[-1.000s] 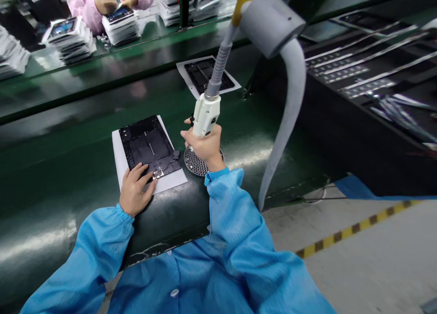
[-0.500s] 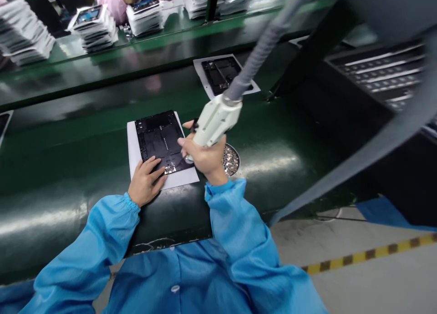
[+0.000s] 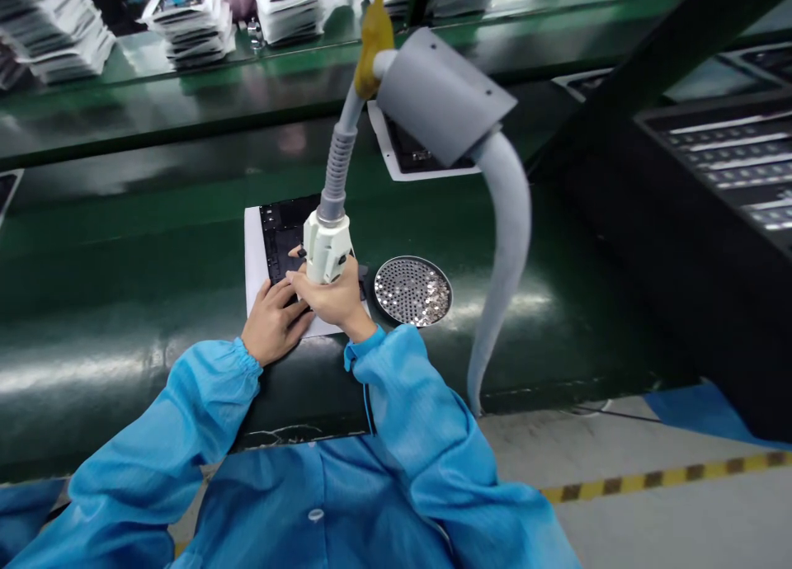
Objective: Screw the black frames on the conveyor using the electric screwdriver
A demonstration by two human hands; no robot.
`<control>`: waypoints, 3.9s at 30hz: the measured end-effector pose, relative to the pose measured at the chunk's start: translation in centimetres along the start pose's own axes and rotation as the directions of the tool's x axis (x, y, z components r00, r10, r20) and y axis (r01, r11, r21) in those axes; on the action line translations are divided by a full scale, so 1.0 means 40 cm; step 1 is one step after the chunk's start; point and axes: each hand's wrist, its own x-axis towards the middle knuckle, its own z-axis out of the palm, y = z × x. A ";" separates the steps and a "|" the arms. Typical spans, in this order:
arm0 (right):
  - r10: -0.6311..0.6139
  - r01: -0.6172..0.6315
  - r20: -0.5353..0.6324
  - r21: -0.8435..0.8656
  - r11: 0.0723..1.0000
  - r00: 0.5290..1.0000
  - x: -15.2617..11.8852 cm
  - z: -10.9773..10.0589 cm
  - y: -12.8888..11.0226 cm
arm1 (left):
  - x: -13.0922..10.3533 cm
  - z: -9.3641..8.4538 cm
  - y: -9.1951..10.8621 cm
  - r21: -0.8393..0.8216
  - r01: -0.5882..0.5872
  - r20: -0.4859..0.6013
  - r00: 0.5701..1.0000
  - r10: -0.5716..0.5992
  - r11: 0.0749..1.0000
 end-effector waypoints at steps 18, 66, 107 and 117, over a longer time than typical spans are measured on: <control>0.011 -0.007 0.072 -0.043 0.999 0.997 -0.013 0.002 -0.002 | 0.000 -0.004 0.001 0.010 -0.005 0.006 1.000 0.005 1.000; -0.108 0.074 -0.331 -0.114 0.991 0.938 0.093 -0.199 0.052 | -0.008 0.000 -0.014 0.021 -0.030 -0.010 0.999 0.030 0.999; -0.024 0.014 -0.085 -0.123 0.992 0.996 0.017 -0.004 0.045 | -0.001 0.001 0.004 -0.015 0.034 0.043 0.999 -0.033 0.999; -0.080 0.053 -0.115 -0.225 0.973 0.990 0.011 0.000 0.045 | 0.000 0.000 0.005 -0.028 0.035 0.046 0.998 -0.034 0.999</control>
